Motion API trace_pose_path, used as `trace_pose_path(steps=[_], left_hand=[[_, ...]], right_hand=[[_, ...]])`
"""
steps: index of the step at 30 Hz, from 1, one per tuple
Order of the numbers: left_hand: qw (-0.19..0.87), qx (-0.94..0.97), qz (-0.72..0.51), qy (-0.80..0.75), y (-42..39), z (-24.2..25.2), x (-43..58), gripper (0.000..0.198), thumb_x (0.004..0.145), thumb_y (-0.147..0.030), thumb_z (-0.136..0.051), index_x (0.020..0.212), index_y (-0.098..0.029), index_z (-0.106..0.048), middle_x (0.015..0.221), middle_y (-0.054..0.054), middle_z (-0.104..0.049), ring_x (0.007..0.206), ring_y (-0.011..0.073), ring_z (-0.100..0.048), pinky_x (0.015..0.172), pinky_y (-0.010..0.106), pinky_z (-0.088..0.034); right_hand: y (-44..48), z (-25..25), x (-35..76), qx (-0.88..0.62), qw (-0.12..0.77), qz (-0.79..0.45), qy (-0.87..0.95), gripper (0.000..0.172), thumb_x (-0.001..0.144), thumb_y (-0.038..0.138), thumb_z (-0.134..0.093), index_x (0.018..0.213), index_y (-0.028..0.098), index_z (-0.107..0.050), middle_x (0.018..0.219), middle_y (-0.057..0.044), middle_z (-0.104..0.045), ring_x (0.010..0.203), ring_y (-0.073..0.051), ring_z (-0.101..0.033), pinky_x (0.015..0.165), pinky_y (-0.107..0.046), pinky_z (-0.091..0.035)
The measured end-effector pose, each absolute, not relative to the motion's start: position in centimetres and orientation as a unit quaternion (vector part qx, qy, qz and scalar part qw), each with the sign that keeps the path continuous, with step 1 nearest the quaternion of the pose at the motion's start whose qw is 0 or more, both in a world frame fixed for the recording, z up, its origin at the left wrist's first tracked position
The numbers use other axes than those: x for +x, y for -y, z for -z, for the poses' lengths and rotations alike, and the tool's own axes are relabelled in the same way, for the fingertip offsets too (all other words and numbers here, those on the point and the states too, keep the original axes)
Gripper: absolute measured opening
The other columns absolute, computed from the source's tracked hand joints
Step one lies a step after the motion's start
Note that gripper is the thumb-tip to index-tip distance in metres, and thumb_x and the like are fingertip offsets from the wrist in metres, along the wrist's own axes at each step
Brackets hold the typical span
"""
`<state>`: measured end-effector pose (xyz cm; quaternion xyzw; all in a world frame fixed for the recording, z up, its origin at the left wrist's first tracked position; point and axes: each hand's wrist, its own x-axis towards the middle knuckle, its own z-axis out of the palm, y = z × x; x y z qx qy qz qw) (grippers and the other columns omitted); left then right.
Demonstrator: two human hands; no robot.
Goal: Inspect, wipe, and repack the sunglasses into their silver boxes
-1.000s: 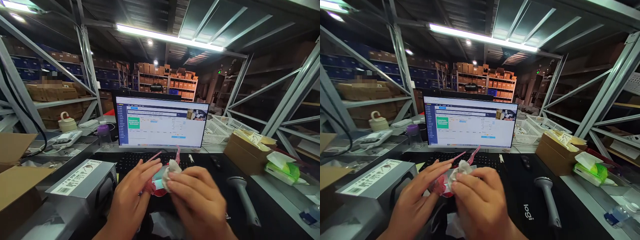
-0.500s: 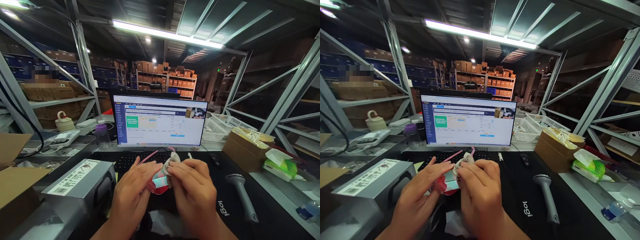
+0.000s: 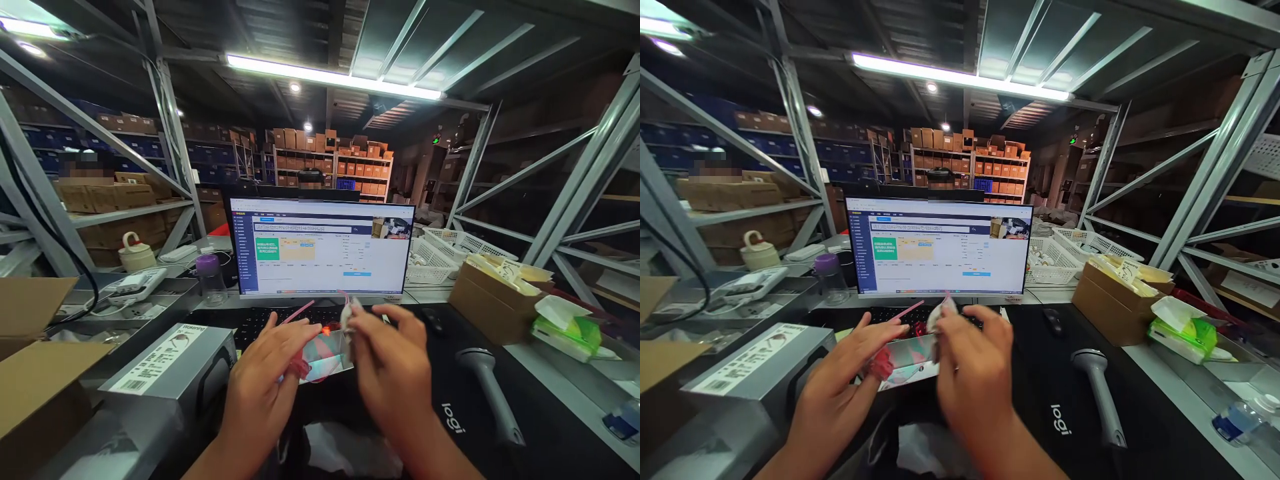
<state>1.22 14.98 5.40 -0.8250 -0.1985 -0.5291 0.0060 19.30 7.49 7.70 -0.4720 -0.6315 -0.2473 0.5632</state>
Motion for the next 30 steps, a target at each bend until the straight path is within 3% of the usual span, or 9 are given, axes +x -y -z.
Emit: trace_pose_path(steps=[4,7,9,16,22,30], left_hand=[[-0.035,-0.836,0.512,0.193,-14.8,-6.0,0.9,0.050,0.090,-0.006,-0.048,0.132,-0.032,-0.057,0.126,-0.003,-0.070,0.120,0.0149,-0.064,0.121,0.043,-0.035],[-0.065,-0.833,0.516,0.187,-14.4,-6.5,0.8,0.051,0.089,-0.006,-0.046,0.131,-0.033,-0.057,0.125,-0.003,-0.070,0.119,0.0153,-0.065,0.120,0.044,-0.038],[-0.082,-0.832,0.517,0.185,-14.2,-6.7,0.8,0.052,0.089,-0.005,-0.045,0.130,-0.033,-0.058,0.125,-0.003,-0.070,0.119,0.0156,-0.065,0.120,0.045,-0.039],[-0.158,-0.846,0.489,0.141,-14.2,-7.1,0.4,0.048,0.089,-0.005,-0.052,0.124,-0.037,-0.062,0.125,-0.005,-0.071,0.120,0.0161,-0.065,0.119,0.043,-0.041],[-0.181,-0.847,0.482,0.134,-14.1,-8.2,0.3,0.042,0.089,-0.009,-0.056,0.118,-0.037,-0.068,0.122,-0.003,-0.073,0.120,0.0199,-0.066,0.114,0.043,-0.046],[-0.195,-0.861,0.450,0.137,-14.2,-8.2,0.1,0.042,0.091,-0.011,-0.055,0.120,-0.039,-0.066,0.124,-0.005,-0.072,0.118,0.0167,-0.066,0.114,0.039,-0.046]], right_hand=[[-7.6,-8.7,24.5,-0.524,0.640,0.022,0.562,0.010,0.092,0.027,-0.066,0.096,0.026,-0.075,0.101,-0.005,-0.075,0.096,-0.025,-0.066,0.085,-0.040,-0.050],[-7.0,-9.2,27.1,-0.499,0.704,-0.165,0.477,0.016,0.088,0.039,-0.072,0.096,0.025,-0.072,0.088,-0.004,-0.074,0.077,-0.021,-0.068,0.071,-0.035,-0.055],[-6.7,-9.5,27.8,-0.467,0.737,-0.225,0.433,0.024,0.082,0.042,-0.077,0.095,0.023,-0.069,0.076,-0.001,-0.070,0.061,-0.017,-0.064,0.058,-0.029,-0.054],[-6.8,-10.2,27.2,-0.439,0.729,-0.300,0.432,0.032,0.075,0.042,-0.083,0.090,0.021,-0.065,0.072,0.000,-0.066,0.059,-0.016,-0.063,0.054,-0.029,-0.056],[-6.4,-10.6,27.7,-0.441,0.734,-0.331,0.396,0.036,0.068,0.041,-0.086,0.089,0.020,-0.064,0.068,0.001,-0.063,0.053,-0.012,-0.057,0.046,-0.022,-0.051],[-6.7,-10.7,26.9,-0.437,0.706,-0.365,0.421,0.036,0.070,0.044,-0.083,0.088,0.021,-0.061,0.065,0.002,-0.061,0.050,-0.012,-0.054,0.044,-0.022,-0.045]])
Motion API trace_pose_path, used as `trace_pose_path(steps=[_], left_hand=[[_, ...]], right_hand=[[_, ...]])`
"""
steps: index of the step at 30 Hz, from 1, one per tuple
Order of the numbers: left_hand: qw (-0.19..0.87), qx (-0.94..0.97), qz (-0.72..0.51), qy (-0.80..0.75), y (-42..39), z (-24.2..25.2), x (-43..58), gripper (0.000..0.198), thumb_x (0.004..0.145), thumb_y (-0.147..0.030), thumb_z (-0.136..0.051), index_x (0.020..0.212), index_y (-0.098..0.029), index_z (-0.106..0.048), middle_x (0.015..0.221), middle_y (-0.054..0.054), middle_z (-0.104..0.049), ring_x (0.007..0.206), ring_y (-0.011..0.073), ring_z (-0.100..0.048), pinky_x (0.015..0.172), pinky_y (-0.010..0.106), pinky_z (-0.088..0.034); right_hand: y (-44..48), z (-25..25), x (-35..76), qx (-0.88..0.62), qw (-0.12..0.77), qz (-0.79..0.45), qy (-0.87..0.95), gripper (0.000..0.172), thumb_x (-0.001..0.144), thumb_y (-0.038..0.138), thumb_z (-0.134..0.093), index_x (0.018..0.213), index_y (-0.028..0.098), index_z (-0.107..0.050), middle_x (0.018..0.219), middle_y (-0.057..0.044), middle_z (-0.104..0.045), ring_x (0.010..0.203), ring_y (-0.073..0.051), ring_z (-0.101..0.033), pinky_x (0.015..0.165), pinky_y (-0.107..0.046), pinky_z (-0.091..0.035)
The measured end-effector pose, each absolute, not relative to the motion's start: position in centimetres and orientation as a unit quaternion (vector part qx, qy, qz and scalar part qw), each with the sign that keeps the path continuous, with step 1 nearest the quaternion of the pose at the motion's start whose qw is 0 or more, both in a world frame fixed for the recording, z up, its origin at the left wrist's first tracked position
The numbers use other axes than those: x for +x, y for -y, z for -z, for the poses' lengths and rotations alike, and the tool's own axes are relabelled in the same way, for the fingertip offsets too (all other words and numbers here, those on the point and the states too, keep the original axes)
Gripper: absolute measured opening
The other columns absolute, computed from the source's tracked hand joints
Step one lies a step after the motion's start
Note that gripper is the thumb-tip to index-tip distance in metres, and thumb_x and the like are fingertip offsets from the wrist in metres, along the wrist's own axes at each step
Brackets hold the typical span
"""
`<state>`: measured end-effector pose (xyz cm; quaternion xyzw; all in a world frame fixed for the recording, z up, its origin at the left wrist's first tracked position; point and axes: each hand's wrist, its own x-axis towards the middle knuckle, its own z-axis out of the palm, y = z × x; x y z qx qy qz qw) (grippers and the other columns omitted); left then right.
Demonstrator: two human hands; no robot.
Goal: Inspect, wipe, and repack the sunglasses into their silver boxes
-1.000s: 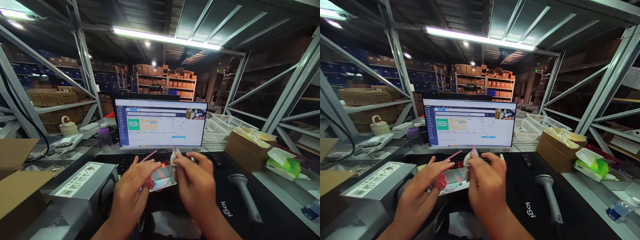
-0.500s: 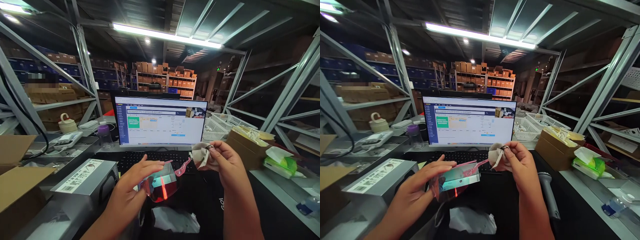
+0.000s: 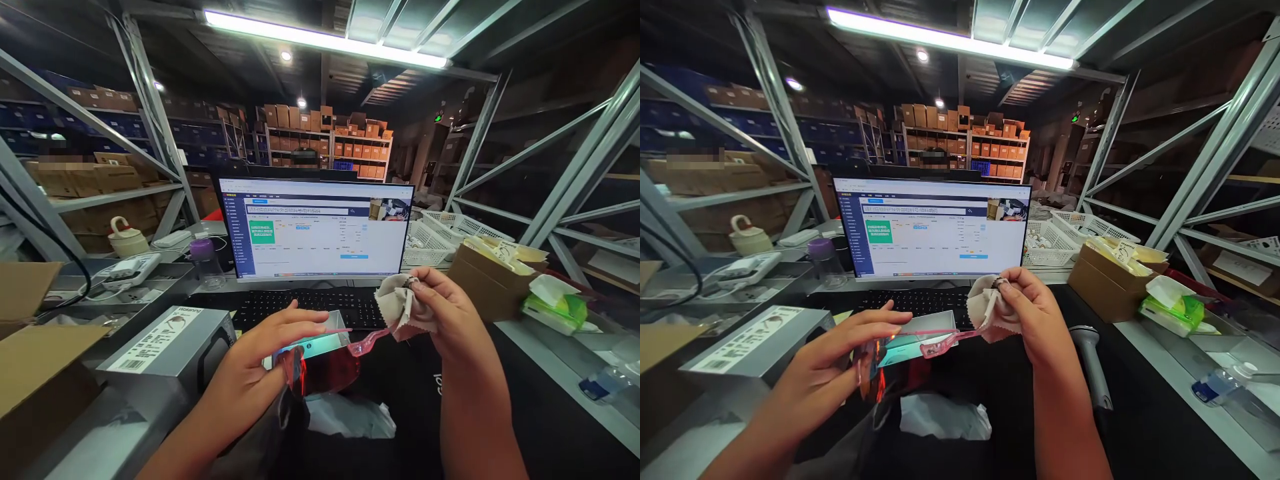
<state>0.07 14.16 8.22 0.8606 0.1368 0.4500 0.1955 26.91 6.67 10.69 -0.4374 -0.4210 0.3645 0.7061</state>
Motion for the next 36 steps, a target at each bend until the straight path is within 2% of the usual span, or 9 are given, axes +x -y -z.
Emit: trace_pose_path(steps=[5,11,14,18,22,28,31,34,36], left_hand=[[0.179,0.883,-0.416,-0.122,-14.5,-7.9,-0.1,0.049,0.090,-0.006,-0.053,0.127,-0.038,-0.063,0.132,-0.005,-0.067,0.125,0.0156,-0.061,0.121,0.041,-0.036],[0.132,0.908,-0.379,-0.124,-14.6,-7.5,-0.2,0.057,0.090,-0.001,-0.048,0.134,-0.036,-0.057,0.138,-0.004,-0.062,0.130,0.0129,-0.056,0.126,0.042,-0.026],[0.137,0.902,-0.390,-0.123,-14.5,-7.5,-0.3,0.051,0.090,-0.003,-0.054,0.130,-0.034,-0.060,0.134,-0.004,-0.065,0.124,0.0118,-0.059,0.124,0.039,-0.028],[0.134,0.892,-0.410,-0.132,-14.6,-7.5,-0.3,0.041,0.089,-0.007,-0.062,0.122,-0.031,-0.067,0.126,-0.002,-0.069,0.115,0.0129,-0.064,0.122,0.039,-0.032],[0.109,0.883,-0.434,-0.142,-14.4,-7.7,-0.4,0.040,0.086,-0.003,-0.062,0.118,-0.027,-0.070,0.116,0.001,-0.071,0.106,0.0130,-0.067,0.117,0.041,-0.039],[0.062,0.871,-0.457,-0.169,-13.9,-7.8,-0.4,0.039,0.084,-0.001,-0.061,0.114,-0.024,-0.070,0.102,-0.001,-0.072,0.093,0.0118,-0.068,0.117,0.045,-0.038],[0.062,0.865,-0.456,-0.198,-13.8,-7.7,-0.4,0.047,0.083,-0.003,-0.063,0.125,-0.025,-0.064,0.115,0.001,-0.070,0.107,0.0153,-0.065,0.119,0.045,-0.034],[0.038,0.838,-0.471,-0.272,-13.6,-8.1,-0.5,0.069,0.080,-0.015,-0.073,0.144,-0.025,-0.048,0.144,0.008,-0.052,0.133,0.0248,-0.049,0.117,0.047,-0.037],[0.016,0.796,-0.510,-0.326,-13.4,-8.3,-0.6,0.061,0.082,-0.020,-0.071,0.139,-0.023,-0.050,0.143,0.011,-0.050,0.133,0.0272,-0.047,0.111,0.047,-0.042]], right_hand=[[-7.2,-9.7,25.0,-0.407,0.685,-0.406,0.448,0.036,0.076,0.045,-0.081,0.092,0.022,-0.059,0.069,0.003,-0.059,0.053,-0.009,-0.052,0.049,-0.019,-0.041],[-6.5,-9.1,23.3,-0.379,0.508,-0.510,0.582,0.024,0.095,0.041,-0.065,0.096,0.019,-0.056,0.077,0.002,-0.058,0.065,-0.008,-0.055,0.059,-0.018,-0.044],[-6.3,-9.3,23.7,-0.323,0.450,-0.587,0.591,0.027,0.091,0.035,-0.072,0.097,0.019,-0.051,0.080,0.002,-0.060,0.068,-0.009,-0.059,0.064,-0.020,-0.048],[-6.3,-9.4,23.8,-0.278,0.367,-0.656,0.598,0.037,0.080,0.025,-0.082,0.095,0.019,-0.049,0.082,0.001,-0.062,0.065,-0.007,-0.055,0.058,-0.015,-0.042],[-6.2,-9.4,22.8,-0.336,0.417,-0.603,0.591,0.038,0.078,0.022,-0.084,0.085,0.019,-0.047,0.076,0.004,-0.057,0.062,-0.005,-0.052,0.056,-0.014,-0.041],[-6.8,-8.7,22.5,-0.407,0.474,-0.535,0.568,0.046,0.076,0.030,-0.086,0.072,0.020,-0.041,0.062,0.004,-0.058,0.052,-0.009,-0.055,0.048,-0.017,-0.041],[-7.3,-8.7,22.9,-0.413,0.492,-0.531,0.553,0.049,0.072,0.030,-0.088,0.068,0.020,-0.040,0.057,0.004,-0.058,0.046,-0.008,-0.052,0.044,-0.016,-0.040],[-7.7,-8.7,23.3,-0.422,0.549,-0.492,0.528,0.050,0.070,0.030,-0.089,0.066,0.020,-0.040,0.054,0.004,-0.057,0.043,-0.008,-0.050,0.041,-0.016,-0.037],[-8.1,-8.5,23.3,-0.419,0.611,-0.448,0.500,0.052,0.069,0.031,-0.090,0.065,0.020,-0.039,0.052,0.005,-0.054,0.038,-0.005,-0.042,0.037,-0.014,-0.028]])
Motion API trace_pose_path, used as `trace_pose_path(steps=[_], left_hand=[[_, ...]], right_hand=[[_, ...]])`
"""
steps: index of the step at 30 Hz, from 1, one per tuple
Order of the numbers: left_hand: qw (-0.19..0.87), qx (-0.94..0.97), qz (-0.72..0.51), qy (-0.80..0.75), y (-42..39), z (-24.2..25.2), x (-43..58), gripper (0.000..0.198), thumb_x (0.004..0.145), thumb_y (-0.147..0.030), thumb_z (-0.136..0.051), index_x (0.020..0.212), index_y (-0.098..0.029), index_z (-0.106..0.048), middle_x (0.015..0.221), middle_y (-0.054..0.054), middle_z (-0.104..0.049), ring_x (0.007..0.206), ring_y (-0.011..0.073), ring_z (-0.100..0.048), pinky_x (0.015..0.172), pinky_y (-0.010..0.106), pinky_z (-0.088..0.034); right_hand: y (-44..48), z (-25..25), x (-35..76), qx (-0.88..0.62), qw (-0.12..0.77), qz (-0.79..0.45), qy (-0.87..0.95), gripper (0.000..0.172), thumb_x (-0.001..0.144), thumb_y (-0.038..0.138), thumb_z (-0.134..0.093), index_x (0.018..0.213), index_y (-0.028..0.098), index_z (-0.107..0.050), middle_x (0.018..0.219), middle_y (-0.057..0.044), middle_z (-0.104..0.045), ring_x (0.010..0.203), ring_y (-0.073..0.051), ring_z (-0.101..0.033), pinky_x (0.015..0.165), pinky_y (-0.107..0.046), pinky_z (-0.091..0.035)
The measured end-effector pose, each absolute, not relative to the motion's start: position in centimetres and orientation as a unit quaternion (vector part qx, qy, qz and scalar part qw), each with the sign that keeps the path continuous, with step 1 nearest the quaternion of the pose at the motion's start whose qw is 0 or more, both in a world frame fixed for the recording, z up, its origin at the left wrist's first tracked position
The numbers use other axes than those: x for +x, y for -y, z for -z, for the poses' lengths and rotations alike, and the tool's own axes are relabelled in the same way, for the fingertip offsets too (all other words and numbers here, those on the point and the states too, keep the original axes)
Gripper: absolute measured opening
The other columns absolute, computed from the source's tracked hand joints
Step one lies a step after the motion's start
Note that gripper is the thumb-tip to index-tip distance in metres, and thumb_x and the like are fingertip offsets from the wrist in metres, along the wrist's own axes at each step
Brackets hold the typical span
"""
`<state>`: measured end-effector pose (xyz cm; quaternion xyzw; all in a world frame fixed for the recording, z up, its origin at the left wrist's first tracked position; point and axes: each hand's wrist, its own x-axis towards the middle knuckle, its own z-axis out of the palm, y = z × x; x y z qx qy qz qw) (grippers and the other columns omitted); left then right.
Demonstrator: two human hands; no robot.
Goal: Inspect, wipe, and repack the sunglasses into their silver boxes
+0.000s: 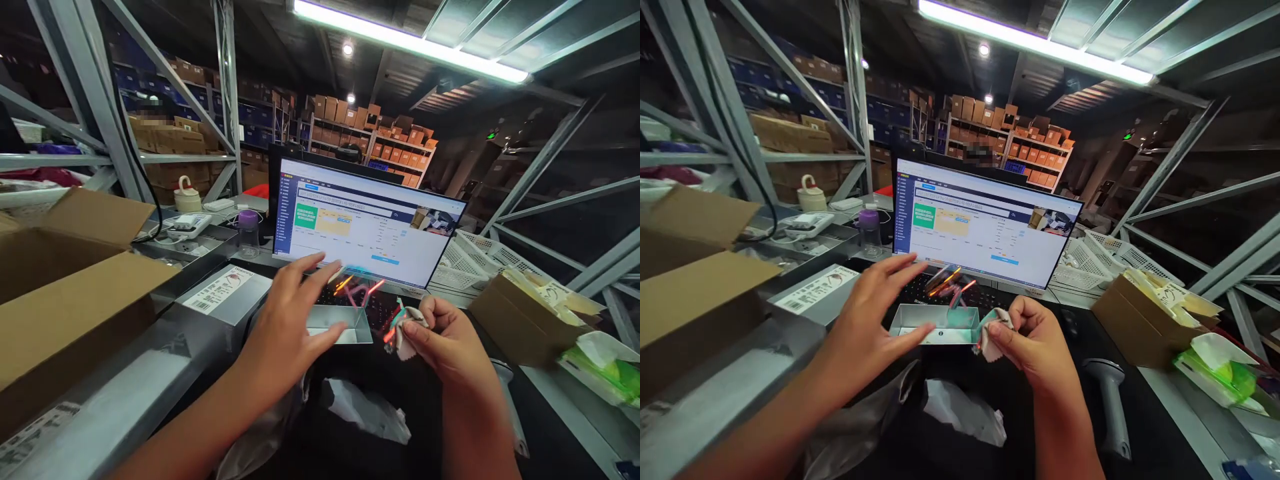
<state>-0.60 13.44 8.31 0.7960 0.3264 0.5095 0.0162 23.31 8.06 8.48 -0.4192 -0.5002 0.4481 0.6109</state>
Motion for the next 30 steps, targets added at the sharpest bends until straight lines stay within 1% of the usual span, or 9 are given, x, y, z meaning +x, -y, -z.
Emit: trace_pose_path(steps=[2,4,8,9,11,14,20,25,30], left_hand=[[0.020,0.767,-0.534,-0.355,-13.2,-8.1,-0.4,0.038,0.086,-0.020,-0.063,0.124,-0.023,-0.057,0.124,0.008,-0.060,0.118,0.0249,-0.057,0.101,0.044,-0.049],[0.056,0.778,-0.512,-0.359,-13.0,-7.5,0.3,0.034,0.085,-0.021,-0.063,0.118,-0.024,-0.057,0.115,0.006,-0.063,0.106,0.0244,-0.061,0.093,0.043,-0.052],[0.175,0.805,-0.426,-0.375,-12.5,-5.6,2.6,0.075,0.071,-0.028,-0.077,0.138,-0.021,-0.044,0.125,0.011,-0.061,0.105,0.0291,-0.063,0.091,0.047,-0.053],[0.208,0.799,-0.415,-0.381,-12.4,-5.3,3.1,0.076,0.070,-0.028,-0.077,0.138,-0.019,-0.044,0.123,0.011,-0.062,0.104,0.0293,-0.063,0.090,0.046,-0.052],[0.263,0.793,-0.403,-0.373,-12.3,-4.9,3.9,0.054,0.075,-0.026,-0.071,0.126,-0.019,-0.054,0.112,0.009,-0.067,0.100,0.0276,-0.064,0.088,0.042,-0.052],[0.314,0.799,-0.406,-0.313,-12.5,-4.7,4.4,0.012,0.087,-0.023,-0.054,0.092,-0.021,-0.065,0.092,0.005,-0.069,0.089,0.0232,-0.064,0.081,0.035,-0.049],[0.400,0.764,-0.449,-0.233,-13.1,-4.0,4.7,0.020,0.091,-0.028,-0.054,0.072,-0.020,-0.057,0.070,0.000,-0.060,0.072,0.0182,-0.057,0.070,0.027,-0.046],[0.412,0.763,-0.457,-0.195,-13.1,-4.2,4.6,0.027,0.095,-0.040,-0.055,0.081,-0.019,-0.066,0.083,0.002,-0.066,0.077,0.0181,-0.057,0.077,0.027,-0.048],[0.374,0.773,-0.467,-0.211,-13.2,-4.6,3.7,0.045,0.095,-0.056,-0.053,0.075,-0.019,-0.067,0.068,0.002,-0.060,0.064,0.0162,-0.053,0.061,0.025,-0.042]], right_hand=[[-8.5,-8.1,23.0,-0.409,0.675,-0.401,0.465,0.054,0.070,0.033,-0.090,0.065,0.021,-0.037,0.049,0.008,-0.049,0.036,-0.002,-0.031,0.034,-0.013,-0.019],[-8.9,-7.6,22.1,-0.397,0.723,-0.362,0.434,0.055,0.070,0.036,-0.089,0.065,0.022,-0.036,0.048,0.010,-0.044,0.036,-0.002,-0.026,0.033,-0.013,-0.017],[-9.1,-6.8,19.6,-0.401,0.742,-0.334,0.421,0.053,0.072,0.039,-0.087,0.066,0.021,-0.037,0.053,0.008,-0.048,0.041,-0.004,-0.035,0.037,-0.014,-0.028],[-9.1,-6.6,18.9,-0.402,0.738,-0.337,0.425,0.053,0.073,0.040,-0.087,0.065,0.021,-0.038,0.054,0.007,-0.048,0.041,-0.004,-0.036,0.038,-0.014,-0.029],[-9.0,-6.2,17.9,-0.400,0.734,-0.341,0.430,0.053,0.073,0.041,-0.086,0.064,0.021,-0.038,0.053,0.007,-0.046,0.042,-0.005,-0.036,0.037,-0.014,-0.027],[-9.0,-5.6,16.9,-0.389,0.748,-0.332,0.423,0.053,0.074,0.043,-0.085,0.063,0.021,-0.037,0.055,0.007,-0.045,0.046,-0.005,-0.036,0.040,-0.015,-0.029],[-9.0,-5.9,17.0,-0.402,0.730,-0.330,0.443,0.053,0.073,0.045,-0.084,0.061,0.021,-0.038,0.054,0.007,-0.043,0.048,-0.006,-0.033,0.044,-0.018,-0.031],[-8.7,-7.5,19.0,-0.419,0.684,-0.334,0.496,0.054,0.063,0.043,-0.091,0.057,0.020,-0.043,0.053,0.005,-0.047,0.049,-0.007,-0.038,0.046,-0.019,-0.032],[-8.1,-8.4,20.8,-0.373,0.639,-0.427,0.520,0.056,0.059,0.044,-0.093,0.059,0.021,-0.043,0.048,0.004,-0.052,0.043,-0.010,-0.046,0.044,-0.020,-0.031]])
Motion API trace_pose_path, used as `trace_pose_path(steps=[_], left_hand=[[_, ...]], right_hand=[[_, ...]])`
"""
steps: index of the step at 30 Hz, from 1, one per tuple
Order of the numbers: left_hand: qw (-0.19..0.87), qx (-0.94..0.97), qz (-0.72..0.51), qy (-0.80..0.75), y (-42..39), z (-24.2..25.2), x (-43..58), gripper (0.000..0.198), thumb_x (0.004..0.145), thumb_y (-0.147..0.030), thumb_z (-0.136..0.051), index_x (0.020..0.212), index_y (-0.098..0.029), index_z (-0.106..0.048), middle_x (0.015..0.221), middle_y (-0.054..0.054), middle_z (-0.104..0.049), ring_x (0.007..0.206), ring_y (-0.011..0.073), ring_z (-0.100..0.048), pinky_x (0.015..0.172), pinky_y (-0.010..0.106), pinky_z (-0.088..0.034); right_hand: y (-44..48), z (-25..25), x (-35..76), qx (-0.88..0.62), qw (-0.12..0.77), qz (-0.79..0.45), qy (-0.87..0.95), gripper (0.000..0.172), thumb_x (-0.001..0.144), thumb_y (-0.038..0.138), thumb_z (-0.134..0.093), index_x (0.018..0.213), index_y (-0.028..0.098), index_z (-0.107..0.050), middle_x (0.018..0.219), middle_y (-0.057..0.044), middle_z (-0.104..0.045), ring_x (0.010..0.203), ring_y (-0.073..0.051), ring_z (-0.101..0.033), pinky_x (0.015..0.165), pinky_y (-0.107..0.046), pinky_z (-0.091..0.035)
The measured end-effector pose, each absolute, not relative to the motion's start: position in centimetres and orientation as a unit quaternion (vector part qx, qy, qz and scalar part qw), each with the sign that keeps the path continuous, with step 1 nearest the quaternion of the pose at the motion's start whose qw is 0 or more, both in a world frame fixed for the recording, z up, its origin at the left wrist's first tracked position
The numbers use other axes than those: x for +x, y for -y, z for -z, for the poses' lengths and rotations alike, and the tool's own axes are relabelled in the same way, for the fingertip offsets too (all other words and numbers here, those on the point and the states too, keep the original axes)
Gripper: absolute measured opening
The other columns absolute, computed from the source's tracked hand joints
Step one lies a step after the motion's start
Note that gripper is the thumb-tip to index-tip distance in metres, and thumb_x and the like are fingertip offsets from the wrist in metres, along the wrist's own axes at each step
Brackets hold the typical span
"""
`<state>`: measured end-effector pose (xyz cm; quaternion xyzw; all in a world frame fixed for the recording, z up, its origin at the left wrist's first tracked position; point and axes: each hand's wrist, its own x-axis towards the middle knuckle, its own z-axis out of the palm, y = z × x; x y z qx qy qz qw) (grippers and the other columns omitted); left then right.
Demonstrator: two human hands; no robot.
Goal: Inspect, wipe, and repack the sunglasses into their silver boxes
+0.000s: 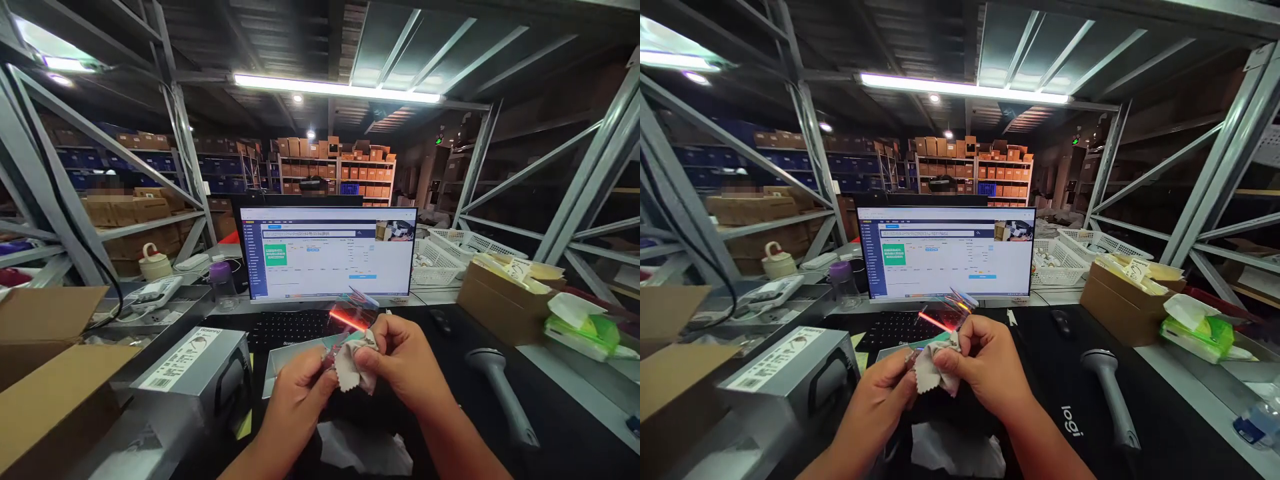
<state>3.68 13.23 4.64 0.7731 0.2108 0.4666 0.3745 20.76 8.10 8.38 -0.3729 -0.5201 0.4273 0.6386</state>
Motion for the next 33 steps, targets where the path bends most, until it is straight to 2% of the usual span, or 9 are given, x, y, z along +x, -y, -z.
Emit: trace_pose_path(steps=[5,7,10,14,19,21,25,30,33], left_hand=[[0.380,0.763,-0.475,-0.218,-13.4,-4.0,3.3,0.067,0.093,-0.075,-0.034,0.090,-0.018,-0.070,0.071,0.003,-0.057,0.065,0.0178,-0.051,0.060,0.027,-0.041],[0.407,0.727,-0.496,-0.245,-13.5,-3.7,3.3,0.063,0.097,-0.069,-0.031,0.092,-0.018,-0.067,0.063,0.000,-0.046,0.059,0.0156,-0.043,0.056,0.026,-0.037],[0.407,0.692,-0.523,-0.287,-13.5,-3.4,3.3,0.047,0.098,-0.059,-0.043,0.090,-0.018,-0.064,0.060,-0.003,-0.037,0.055,0.0130,-0.036,0.055,0.025,-0.033],[0.386,0.720,-0.514,-0.260,-13.6,-3.7,3.0,0.042,0.096,-0.056,-0.050,0.086,-0.019,-0.065,0.064,-0.001,-0.048,0.059,0.0136,-0.044,0.058,0.024,-0.038],[0.356,0.770,-0.487,-0.209,-14.3,-4.3,3.0,0.040,0.097,-0.053,-0.048,0.084,-0.020,-0.068,0.072,0.003,-0.059,0.071,0.0185,-0.055,0.069,0.028,-0.046],[0.348,0.785,-0.469,-0.208,-14.6,-4.5,3.2,0.041,0.097,-0.052,-0.048,0.081,-0.020,-0.067,0.072,0.003,-0.060,0.070,0.0186,-0.055,0.070,0.029,-0.046],[0.341,0.803,-0.440,-0.213,-15.1,-4.5,3.2,0.040,0.098,-0.049,-0.048,0.080,-0.019,-0.066,0.075,0.004,-0.061,0.071,0.0184,-0.057,0.070,0.028,-0.047],[0.321,0.807,-0.447,-0.216,-15.5,-4.0,2.8,0.036,0.099,-0.048,-0.047,0.091,-0.021,-0.069,0.083,0.005,-0.066,0.077,0.0193,-0.061,0.072,0.028,-0.050],[0.280,0.803,-0.469,-0.238,-15.5,-3.8,2.6,0.045,0.096,-0.056,-0.047,0.078,-0.020,-0.068,0.068,0.003,-0.061,0.062,0.0174,-0.056,0.061,0.027,-0.048]], right_hand=[[-8.6,-8.1,20.6,-0.304,0.698,-0.485,0.430,0.059,0.064,0.043,-0.093,0.062,0.019,-0.039,0.055,0.008,-0.042,0.051,-0.006,-0.036,0.051,-0.018,-0.029],[-9.1,-8.1,20.6,-0.289,0.718,-0.506,0.380,0.061,0.061,0.045,-0.093,0.063,0.020,-0.038,0.055,0.008,-0.042,0.051,-0.006,-0.035,0.049,-0.018,-0.028],[-9.6,-8.3,20.9,-0.279,0.739,-0.528,0.311,0.064,0.055,0.045,-0.096,0.062,0.021,-0.037,0.053,0.009,-0.044,0.048,-0.007,-0.034,0.046,-0.019,-0.027],[-10.1,-8.4,21.0,-0.267,0.754,-0.554,0.229,0.057,0.052,0.040,-0.098,0.063,0.019,-0.046,0.060,0.006,-0.055,0.054,-0.009,-0.047,0.053,-0.021,-0.041],[-10.0,-8.0,19.7,-0.228,0.764,-0.570,0.201,0.044,0.061,0.044,-0.093,0.084,0.020,-0.063,0.089,-0.001,-0.072,0.083,-0.018,-0.066,0.077,-0.029,-0.053],[-9.7,-7.9,19.2,-0.222,0.762,-0.564,0.226,0.044,0.064,0.046,-0.092,0.082,0.020,-0.060,0.085,0.000,-0.071,0.079,-0.017,-0.066,0.073,-0.028,-0.054],[-9.1,-7.5,18.2,-0.225,0.755,-0.516,0.334,0.051,0.063,0.034,-0.093,0.070,0.022,-0.044,0.066,0.005,-0.062,0.052,-0.011,-0.055,0.051,-0.023,-0.047],[-9.1,-6.4,16.6,-0.310,0.741,-0.415,0.427,0.044,0.065,0.024,-0.087,0.067,0.022,-0.042,0.060,0.006,-0.056,0.054,-0.011,-0.055,0.054,-0.023,-0.045],[-8.9,-6.2,16.2,-0.354,0.736,-0.382,0.433,0.045,0.061,0.022,-0.087,0.064,0.022,-0.042,0.057,0.006,-0.055,0.052,-0.011,-0.052,0.052,-0.023,-0.043]])
